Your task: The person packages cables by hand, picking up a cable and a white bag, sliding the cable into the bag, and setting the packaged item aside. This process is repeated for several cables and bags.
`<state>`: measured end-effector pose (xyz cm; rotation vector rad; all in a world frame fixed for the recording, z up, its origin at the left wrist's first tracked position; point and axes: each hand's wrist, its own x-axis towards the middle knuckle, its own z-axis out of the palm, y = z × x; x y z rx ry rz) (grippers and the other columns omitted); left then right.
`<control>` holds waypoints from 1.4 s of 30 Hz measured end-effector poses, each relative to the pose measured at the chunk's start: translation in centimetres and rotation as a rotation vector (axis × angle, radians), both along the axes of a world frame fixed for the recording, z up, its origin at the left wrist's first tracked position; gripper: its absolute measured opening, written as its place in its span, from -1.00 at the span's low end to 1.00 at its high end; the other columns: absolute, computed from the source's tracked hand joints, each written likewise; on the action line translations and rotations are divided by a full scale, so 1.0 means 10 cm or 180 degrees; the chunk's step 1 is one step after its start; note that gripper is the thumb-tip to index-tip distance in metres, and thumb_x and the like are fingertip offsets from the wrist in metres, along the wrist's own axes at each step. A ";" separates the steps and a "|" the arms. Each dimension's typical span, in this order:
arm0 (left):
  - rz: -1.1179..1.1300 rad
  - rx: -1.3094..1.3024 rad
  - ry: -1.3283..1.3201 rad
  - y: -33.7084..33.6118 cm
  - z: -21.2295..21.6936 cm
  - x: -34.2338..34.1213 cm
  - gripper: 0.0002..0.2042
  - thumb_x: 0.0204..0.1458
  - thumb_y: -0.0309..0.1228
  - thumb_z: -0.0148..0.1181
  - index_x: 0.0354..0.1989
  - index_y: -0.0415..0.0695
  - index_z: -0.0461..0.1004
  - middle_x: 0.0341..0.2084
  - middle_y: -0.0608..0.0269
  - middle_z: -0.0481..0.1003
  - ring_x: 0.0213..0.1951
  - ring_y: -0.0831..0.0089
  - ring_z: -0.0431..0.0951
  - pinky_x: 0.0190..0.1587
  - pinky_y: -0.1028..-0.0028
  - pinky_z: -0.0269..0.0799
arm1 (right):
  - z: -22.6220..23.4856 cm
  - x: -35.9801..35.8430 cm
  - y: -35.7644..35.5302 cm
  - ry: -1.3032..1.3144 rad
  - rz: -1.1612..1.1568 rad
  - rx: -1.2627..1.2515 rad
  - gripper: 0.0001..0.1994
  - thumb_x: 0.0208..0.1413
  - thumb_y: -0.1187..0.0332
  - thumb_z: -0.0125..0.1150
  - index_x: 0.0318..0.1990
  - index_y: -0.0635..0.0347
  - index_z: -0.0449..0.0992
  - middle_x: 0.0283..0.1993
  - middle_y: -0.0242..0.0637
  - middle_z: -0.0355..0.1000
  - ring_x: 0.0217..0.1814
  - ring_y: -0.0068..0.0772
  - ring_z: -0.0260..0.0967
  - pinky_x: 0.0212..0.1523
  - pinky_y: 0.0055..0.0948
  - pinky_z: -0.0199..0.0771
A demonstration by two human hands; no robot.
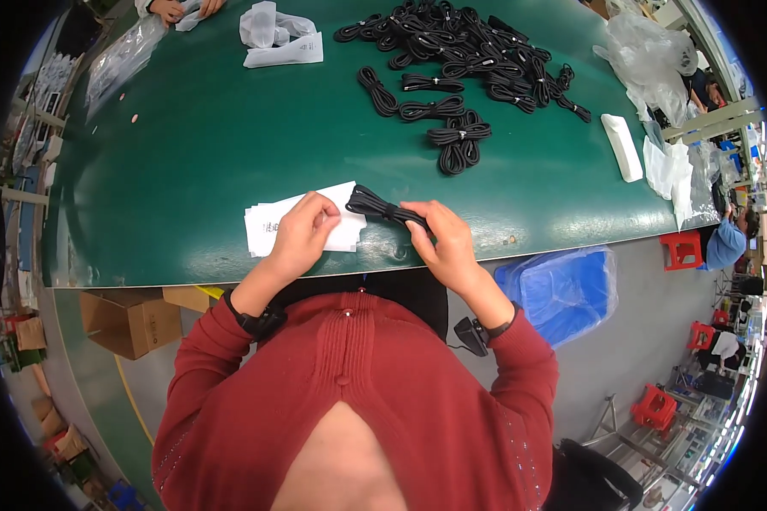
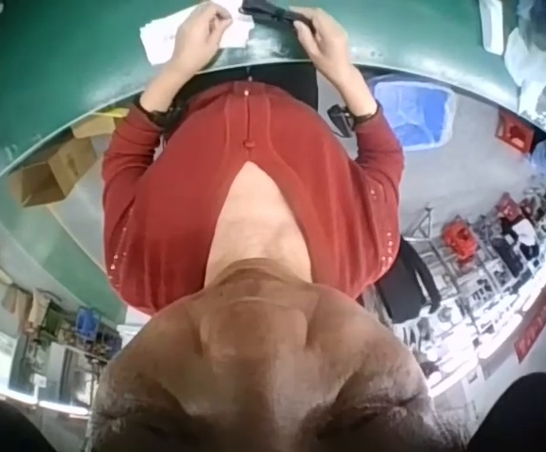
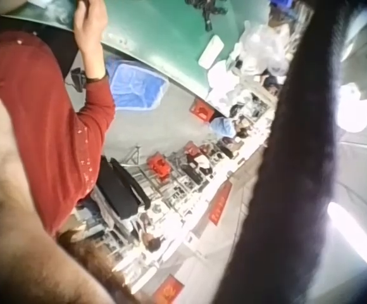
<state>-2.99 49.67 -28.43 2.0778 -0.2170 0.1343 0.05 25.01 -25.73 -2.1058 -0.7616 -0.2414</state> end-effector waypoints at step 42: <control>0.0280 -0.2173 0.0061 0.63 0.63 0.75 -0.87 0.15 -0.48 0.19 -0.16 -0.17 0.47 -0.26 0.42 0.44 -0.33 0.65 0.40 -0.32 0.65 0.30 | 0.12 0.67 0.32 -0.1023 -0.0809 0.0129 -0.66 0.13 0.47 0.25 0.08 0.15 0.48 -0.21 -0.23 0.45 -0.43 -0.38 0.39 -0.35 -0.43 0.43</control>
